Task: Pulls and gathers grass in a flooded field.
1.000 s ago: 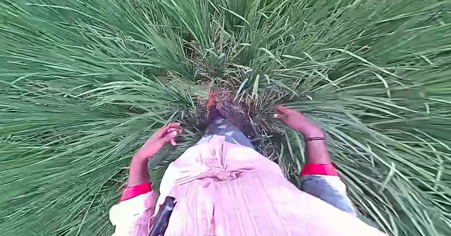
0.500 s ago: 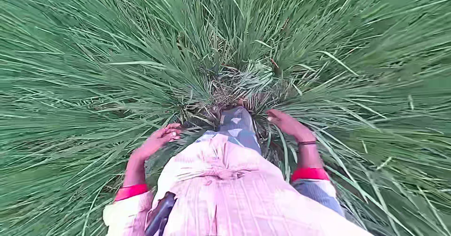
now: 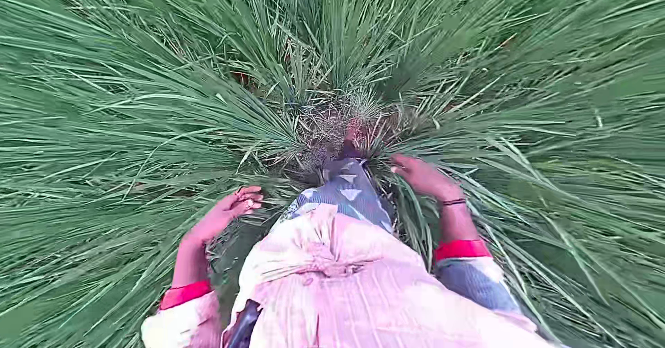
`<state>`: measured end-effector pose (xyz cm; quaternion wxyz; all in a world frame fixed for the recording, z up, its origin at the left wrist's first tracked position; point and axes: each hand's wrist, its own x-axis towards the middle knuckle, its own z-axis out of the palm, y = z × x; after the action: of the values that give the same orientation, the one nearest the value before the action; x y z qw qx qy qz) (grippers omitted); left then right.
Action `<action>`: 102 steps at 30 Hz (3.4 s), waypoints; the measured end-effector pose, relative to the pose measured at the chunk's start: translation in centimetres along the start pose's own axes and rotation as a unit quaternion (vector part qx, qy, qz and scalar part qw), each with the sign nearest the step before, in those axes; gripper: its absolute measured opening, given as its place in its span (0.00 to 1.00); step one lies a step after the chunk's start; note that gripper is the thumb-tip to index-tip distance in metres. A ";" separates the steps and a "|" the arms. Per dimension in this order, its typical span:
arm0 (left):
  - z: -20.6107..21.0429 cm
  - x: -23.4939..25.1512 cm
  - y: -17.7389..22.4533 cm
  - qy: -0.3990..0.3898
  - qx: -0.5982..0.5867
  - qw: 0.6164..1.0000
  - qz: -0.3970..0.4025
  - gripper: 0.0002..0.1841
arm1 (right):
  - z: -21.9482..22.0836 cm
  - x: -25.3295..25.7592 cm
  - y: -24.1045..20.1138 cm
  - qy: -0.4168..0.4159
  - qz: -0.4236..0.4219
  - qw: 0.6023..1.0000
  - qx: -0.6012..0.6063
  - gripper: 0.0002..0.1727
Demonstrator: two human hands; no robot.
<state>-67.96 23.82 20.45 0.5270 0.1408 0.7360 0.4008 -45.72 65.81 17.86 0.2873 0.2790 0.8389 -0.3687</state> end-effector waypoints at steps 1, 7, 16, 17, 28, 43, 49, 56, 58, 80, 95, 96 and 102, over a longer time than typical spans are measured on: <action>-0.3 0.3 0.8 -0.019 0.004 1.000 0.007 0.24 | 0.1 -0.5 -0.5 -0.017 0.012 1.000 -0.007 0.27; 0.0 5.7 7.6 -0.123 0.068 0.989 0.053 0.20 | 0.0 -0.6 -2.2 -0.065 0.020 0.998 0.000 0.26; 10.1 30.8 -1.9 -0.130 0.181 0.970 -0.099 0.21 | 8.8 22.5 0.8 -0.125 0.017 0.988 0.090 0.24; 11.6 33.5 -4.9 -0.132 0.188 0.962 -0.145 0.22 | 11.3 26.2 2.6 -0.142 0.039 0.983 0.110 0.25; 20.7 43.0 -26.3 -0.187 0.234 0.898 -0.322 0.47 | 19.5 49.7 9.1 -0.083 0.208 0.954 0.199 0.27; 25.9 38.3 -32.2 -0.210 0.233 0.873 -0.372 0.43 | 27.4 65.6 18.1 -0.020 0.044 0.995 -0.084 0.24; 25.6 38.4 -31.8 -0.202 0.215 0.884 -0.363 0.42 | 22.2 66.3 15.4 -0.117 0.001 0.991 -0.058 0.18; 25.0 38.6 -32.3 -0.213 0.191 0.888 -0.360 0.42 | 24.2 67.6 16.4 -0.002 0.048 0.993 0.110 0.23; 24.9 38.8 -31.6 -0.210 0.187 0.888 -0.363 0.42 | 24.1 67.1 16.8 0.010 0.055 0.988 0.142 0.23; 19.0 73.2 -19.9 0.011 0.470 0.882 0.028 0.33 | 17.8 60.1 16.0 -0.161 0.019 0.986 0.043 0.21; 20.6 57.8 -25.1 -0.253 0.391 0.863 -0.196 0.20 | 32.4 49.4 21.0 -0.245 -0.071 0.966 0.045 0.16; 21.0 55.6 -25.5 -0.255 0.387 0.861 -0.208 0.21 | 34.2 47.3 21.4 -0.234 -0.033 0.968 0.088 0.18; 20.3 52.1 -24.3 -0.017 0.422 0.906 0.032 0.24 | 27.9 50.3 17.6 -0.181 -0.051 0.982 0.030 0.20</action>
<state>-65.72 50.04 -34.53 0.4177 0.3806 0.8223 0.0669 -60.19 67.06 -40.50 0.4065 0.1729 0.7749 -0.4521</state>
